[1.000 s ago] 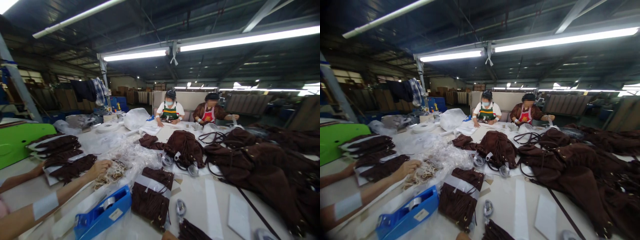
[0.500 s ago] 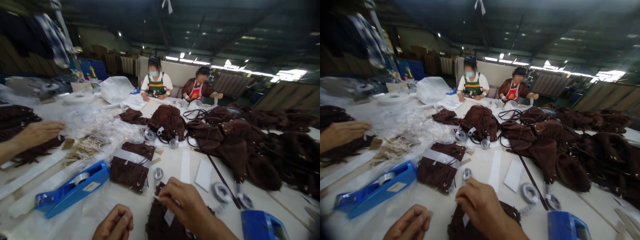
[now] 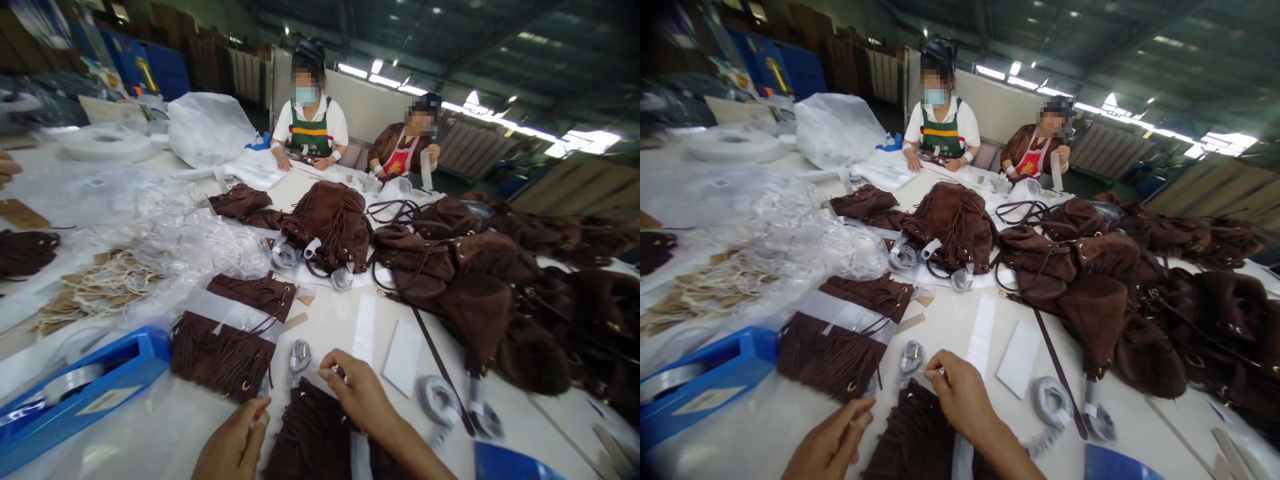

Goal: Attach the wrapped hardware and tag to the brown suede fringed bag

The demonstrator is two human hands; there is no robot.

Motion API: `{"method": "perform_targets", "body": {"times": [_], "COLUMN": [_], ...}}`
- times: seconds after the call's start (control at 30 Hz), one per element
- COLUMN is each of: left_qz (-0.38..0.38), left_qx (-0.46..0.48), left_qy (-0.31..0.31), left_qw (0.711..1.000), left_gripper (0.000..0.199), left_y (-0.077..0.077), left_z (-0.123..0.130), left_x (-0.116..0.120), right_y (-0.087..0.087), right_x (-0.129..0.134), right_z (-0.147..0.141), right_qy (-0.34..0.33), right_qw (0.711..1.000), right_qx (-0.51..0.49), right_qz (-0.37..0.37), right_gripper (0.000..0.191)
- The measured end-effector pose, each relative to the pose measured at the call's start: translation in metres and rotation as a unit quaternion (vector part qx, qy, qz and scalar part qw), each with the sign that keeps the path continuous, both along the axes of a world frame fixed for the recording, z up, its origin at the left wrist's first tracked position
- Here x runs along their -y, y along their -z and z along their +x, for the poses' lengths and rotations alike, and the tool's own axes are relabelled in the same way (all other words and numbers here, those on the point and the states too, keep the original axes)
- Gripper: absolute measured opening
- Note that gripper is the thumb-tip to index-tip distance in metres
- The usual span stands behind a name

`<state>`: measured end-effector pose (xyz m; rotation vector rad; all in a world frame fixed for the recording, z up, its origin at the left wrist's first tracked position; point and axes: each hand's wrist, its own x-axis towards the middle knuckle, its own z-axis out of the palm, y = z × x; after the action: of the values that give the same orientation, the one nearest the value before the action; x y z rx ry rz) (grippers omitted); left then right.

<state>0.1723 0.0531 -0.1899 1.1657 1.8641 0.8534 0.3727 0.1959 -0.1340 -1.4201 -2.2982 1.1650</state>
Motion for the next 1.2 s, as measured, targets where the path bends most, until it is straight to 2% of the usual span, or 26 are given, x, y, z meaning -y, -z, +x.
{"method": "perform_targets", "body": {"times": [0.07, 0.13, 0.23, 0.33, 0.43, 0.5, 0.57, 0.63, 0.73, 0.83, 0.97, 1.03, 1.1, 1.2], "left_qz": [0.003, -0.027, -0.09, -0.074, -0.021, -0.026, -0.062, -0.097, -0.149, -0.173, -0.163, -0.145, -0.125, -0.119], "left_qx": [-0.055, -0.105, -0.133, -0.102, -0.039, 0.013, 0.034, 0.008, -0.08, -0.159, -0.193, -0.156, -0.052, 0.137], "left_qy": [0.047, 0.091, 0.123, 0.104, 0.034, -0.015, -0.024, 0.012, 0.081, 0.123, 0.123, 0.09, 0.036, -0.042], "left_qw": [0.997, 0.99, 0.979, 0.987, 0.998, 0.999, 0.997, 0.995, 0.982, 0.964, 0.96, 0.973, 0.99, 0.983], "left_gripper": [0.043, 0.046, 0.047, 0.049, 0.049, 0.046, 0.045, 0.044, 0.033, 0.023, 0.019, 0.013, 0.006, 0.022], "left_y": [0.003, 0.005, 0.011, 0.024, 0.03, 0.028, 0.021, 0.012, 0.002, -0.004, -0.004, -0.002, -0.001, 0.001], "left_z": [0.008, 0.018, 0.031, 0.035, 0.031, 0.028, 0.026, 0.026, 0.028, 0.032, 0.036, 0.035, 0.032, 0.029], "left_x": [-0.019, -0.036, -0.052, -0.052, -0.049, -0.052, -0.061, -0.074, -0.095, -0.106, -0.103, -0.097, -0.091, -0.086], "right_y": [0.018, 0.032, 0.042, 0.042, 0.04, 0.039, 0.038, 0.038, 0.036, 0.035, 0.034, 0.032, 0.03, 0.031], "right_x": [-0.005, -0.008, -0.011, -0.012, -0.008, -0.005, -0.003, -0.004, -0.005, -0.006, -0.004, -0.003, -0.002, 0.0], "right_z": [-0.008, -0.013, -0.016, -0.016, -0.012, -0.008, -0.003, 0.0, 0.002, 0.003, 0.007, 0.009, 0.01, 0.012], "right_qy": [-0.008, -0.018, -0.015, -0.025, -0.088, -0.159, -0.222, -0.258, -0.297, -0.321, -0.281, -0.262, -0.261, -0.264], "right_qw": [1.0, 0.998, 0.994, 0.99, 0.99, 0.981, 0.97, 0.964, 0.953, 0.945, 0.957, 0.964, 0.964, 0.964], "right_qx": [0.003, -0.002, -0.006, -0.008, -0.056, -0.095, -0.094, -0.064, -0.048, -0.06, -0.058, -0.043, -0.034, -0.039], "right_qz": [-0.029, -0.06, -0.112, -0.135, -0.095, -0.055, -0.024, -0.012, -0.022, -0.029, -0.036, -0.033, -0.024, -0.015], "right_gripper": [0.008, 0.007, 0.006, 0.005, 0.007, 0.011, 0.012, 0.01, 0.011, 0.013, 0.009, 0.006, 0.005, 0.006]}}
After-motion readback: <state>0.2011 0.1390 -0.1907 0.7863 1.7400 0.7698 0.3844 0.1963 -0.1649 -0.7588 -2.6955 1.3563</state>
